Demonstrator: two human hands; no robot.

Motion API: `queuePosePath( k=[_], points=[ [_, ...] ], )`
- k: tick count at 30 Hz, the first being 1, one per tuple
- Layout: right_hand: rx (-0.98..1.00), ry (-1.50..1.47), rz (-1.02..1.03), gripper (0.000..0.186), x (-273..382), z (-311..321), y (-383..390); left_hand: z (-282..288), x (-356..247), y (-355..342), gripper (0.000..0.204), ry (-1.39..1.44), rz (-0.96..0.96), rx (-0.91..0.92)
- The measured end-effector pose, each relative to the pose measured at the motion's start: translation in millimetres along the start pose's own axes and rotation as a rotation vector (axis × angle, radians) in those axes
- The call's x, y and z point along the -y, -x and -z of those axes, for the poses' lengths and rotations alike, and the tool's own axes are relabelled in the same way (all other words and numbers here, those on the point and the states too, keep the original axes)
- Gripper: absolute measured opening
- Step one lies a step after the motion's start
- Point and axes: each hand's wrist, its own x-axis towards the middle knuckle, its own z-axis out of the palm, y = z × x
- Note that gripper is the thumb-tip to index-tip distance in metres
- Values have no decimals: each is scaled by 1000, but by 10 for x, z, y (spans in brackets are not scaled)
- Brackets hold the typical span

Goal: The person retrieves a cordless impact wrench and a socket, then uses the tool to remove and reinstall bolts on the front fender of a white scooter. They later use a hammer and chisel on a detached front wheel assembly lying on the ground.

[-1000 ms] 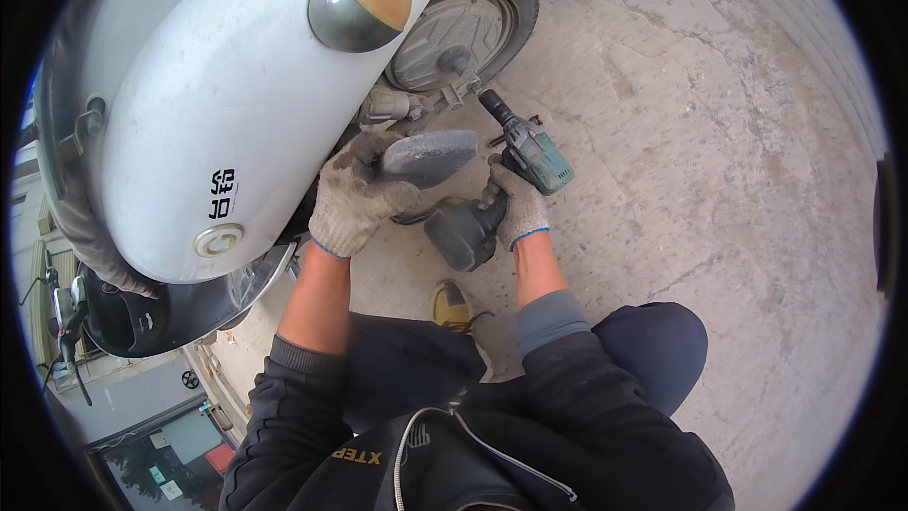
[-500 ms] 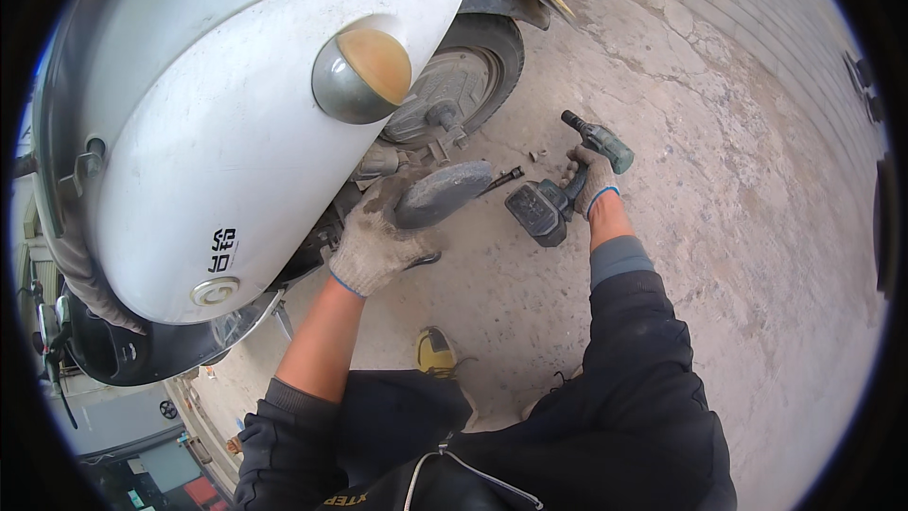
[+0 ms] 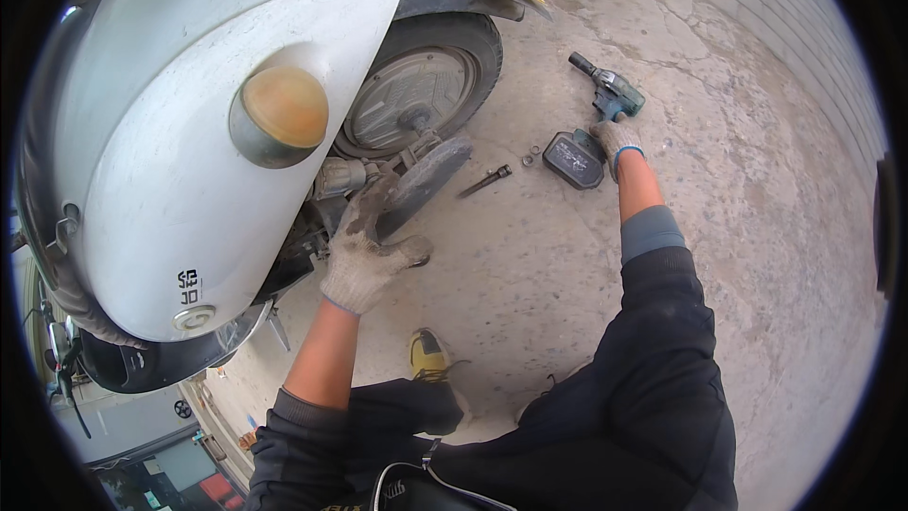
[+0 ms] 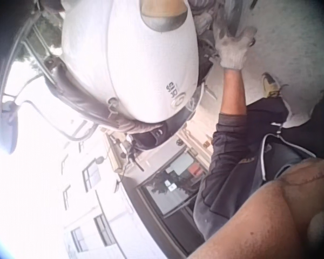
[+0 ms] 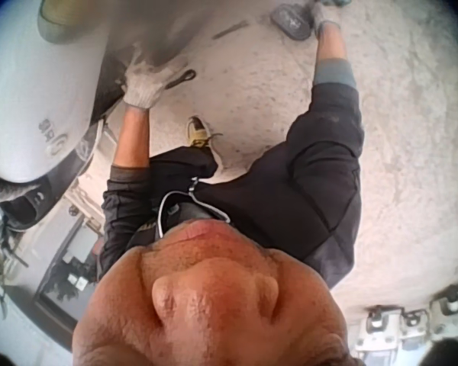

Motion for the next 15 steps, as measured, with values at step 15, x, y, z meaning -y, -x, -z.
queuePosePath(
  k=[15],
  points=[
    [116, 529, 399, 110, -165, -140, 850, 944, 252, 1278, 70, -299, 146, 72]
  ],
)
